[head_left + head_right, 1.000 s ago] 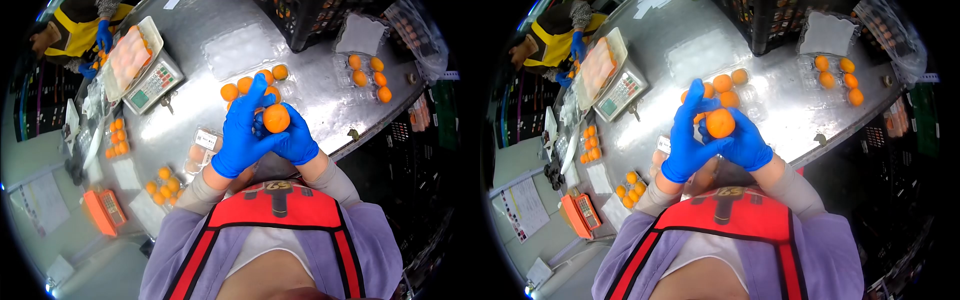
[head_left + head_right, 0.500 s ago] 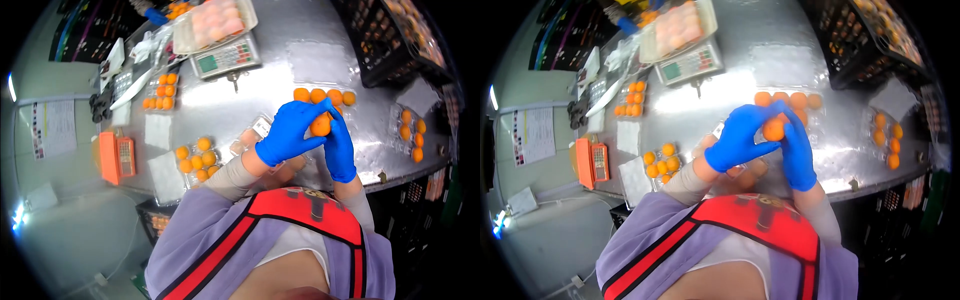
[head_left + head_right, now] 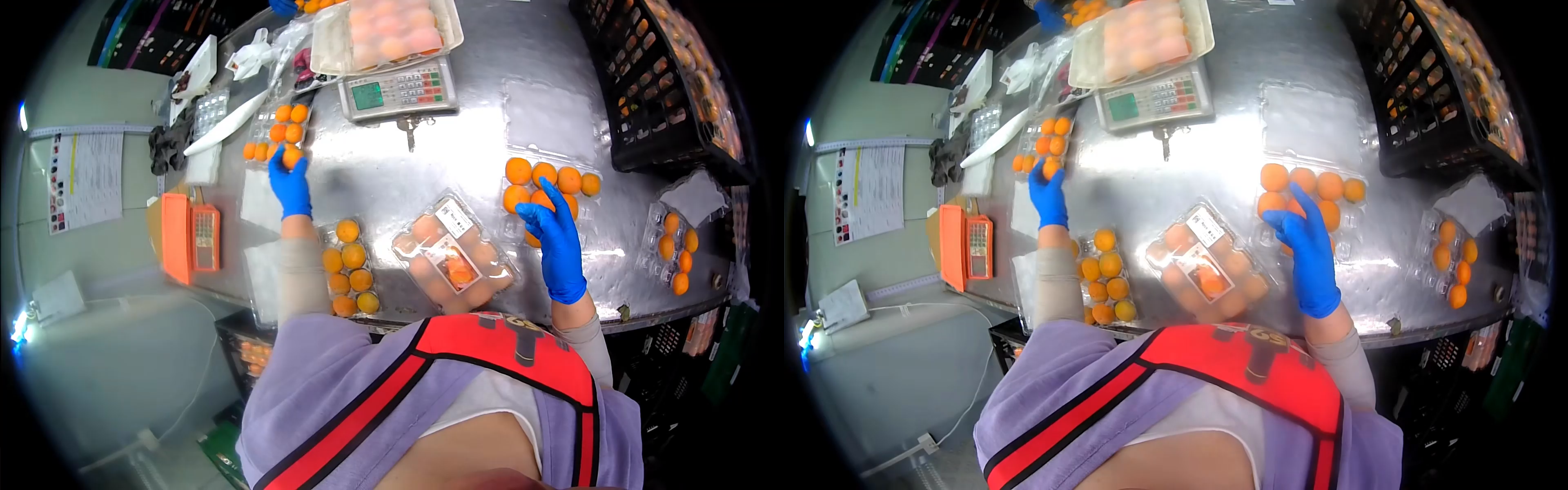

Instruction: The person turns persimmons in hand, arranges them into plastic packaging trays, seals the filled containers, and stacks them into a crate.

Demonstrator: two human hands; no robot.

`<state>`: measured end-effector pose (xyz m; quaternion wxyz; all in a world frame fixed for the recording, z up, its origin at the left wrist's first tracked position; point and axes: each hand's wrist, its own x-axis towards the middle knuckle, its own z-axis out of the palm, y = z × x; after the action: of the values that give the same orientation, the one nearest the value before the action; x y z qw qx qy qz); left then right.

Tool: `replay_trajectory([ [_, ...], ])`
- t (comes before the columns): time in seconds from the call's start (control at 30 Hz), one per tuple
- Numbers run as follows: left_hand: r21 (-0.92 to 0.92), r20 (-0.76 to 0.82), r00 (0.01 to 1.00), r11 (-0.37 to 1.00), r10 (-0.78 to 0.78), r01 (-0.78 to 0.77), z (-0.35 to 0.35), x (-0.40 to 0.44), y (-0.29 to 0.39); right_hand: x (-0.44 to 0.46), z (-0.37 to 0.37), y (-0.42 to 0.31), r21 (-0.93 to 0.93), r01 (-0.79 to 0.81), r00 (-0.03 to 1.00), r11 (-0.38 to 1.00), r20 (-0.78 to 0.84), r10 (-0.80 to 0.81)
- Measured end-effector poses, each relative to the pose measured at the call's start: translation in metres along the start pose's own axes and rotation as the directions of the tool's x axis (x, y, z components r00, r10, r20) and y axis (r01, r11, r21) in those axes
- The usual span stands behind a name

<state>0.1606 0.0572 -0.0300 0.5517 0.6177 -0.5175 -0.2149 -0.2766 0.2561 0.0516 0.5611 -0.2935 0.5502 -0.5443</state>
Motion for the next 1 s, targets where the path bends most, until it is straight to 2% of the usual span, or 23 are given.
replay_trajectory([
  [0.13,0.057,-0.092,0.996,0.998,-0.02,0.025,-0.029,0.016,-0.008,0.003,0.0,0.004,0.009,-0.02,0.999,1.0,0.03,0.02],
  [0.2,0.033,-0.153,0.98,0.99,-0.13,0.136,-0.033,0.02,-0.005,0.004,0.001,0.004,0.012,-0.032,0.999,0.999,0.043,0.032],
  [0.23,0.031,-0.154,0.979,0.99,-0.134,0.141,-0.033,0.022,-0.006,0.004,0.001,0.004,0.007,-0.035,0.998,0.999,0.058,0.035],
  [0.3,0.045,-0.171,0.984,0.997,-0.047,0.055,-0.029,0.028,-0.011,0.004,0.003,0.004,-0.003,-0.039,0.997,0.999,0.073,0.039],
  [0.43,0.145,-0.167,0.985,0.987,-0.05,0.075,-0.024,0.053,-0.022,0.005,0.004,0.003,-0.043,-0.061,0.993,0.997,0.096,0.065],
  [0.5,0.22,-0.148,0.989,0.975,0.024,0.009,-0.031,0.078,-0.044,0.004,0.005,0.002,-0.049,-0.066,0.992,0.997,0.103,0.071],
  [0.57,0.234,-0.149,0.988,0.972,0.029,0.007,-0.035,0.104,-0.061,0.004,0.006,0.001,-0.072,-0.074,0.991,0.995,0.108,0.081],
  [0.63,0.371,-0.108,0.994,0.928,-0.004,0.044,-0.034,0.115,-0.054,0.003,0.008,-0.001,-0.075,-0.09,0.99,0.993,0.101,0.098],
  [0.7,0.403,-0.096,0.995,0.915,0.009,0.03,-0.033,0.116,-0.042,0.004,0.008,0.0,-0.074,-0.106,0.989,0.992,0.092,0.112],
  [0.77,0.48,0.009,1.0,0.877,0.008,-0.011,-0.033,0.106,-0.022,0.006,0.008,0.003,-0.076,-0.11,0.989,0.991,0.091,0.116],
  [0.8,0.485,0.013,1.0,0.875,0.002,-0.008,-0.035,0.098,-0.017,0.007,0.009,0.004,-0.075,-0.118,0.988,0.99,0.089,0.125],
  [0.87,0.667,0.133,0.991,0.739,0.007,-0.095,-0.041,0.079,-0.009,0.01,0.011,0.006,-0.032,-0.14,0.986,0.99,0.087,0.142],
  [0.9,0.668,0.132,0.991,0.738,0.004,-0.092,-0.041,0.07,-0.006,0.011,0.011,0.008,-0.034,-0.143,0.986,0.989,0.087,0.145],
  [0.97,0.762,0.135,0.991,0.642,-0.025,-0.088,-0.039,0.054,-0.001,0.012,0.013,0.01,-0.052,-0.129,0.984,0.99,0.12,0.134],
  [1.0,0.732,0.175,0.984,0.671,-0.017,-0.119,-0.039,0.048,-0.004,0.013,0.014,0.01,-0.052,-0.129,0.984,0.99,0.119,0.134],
])
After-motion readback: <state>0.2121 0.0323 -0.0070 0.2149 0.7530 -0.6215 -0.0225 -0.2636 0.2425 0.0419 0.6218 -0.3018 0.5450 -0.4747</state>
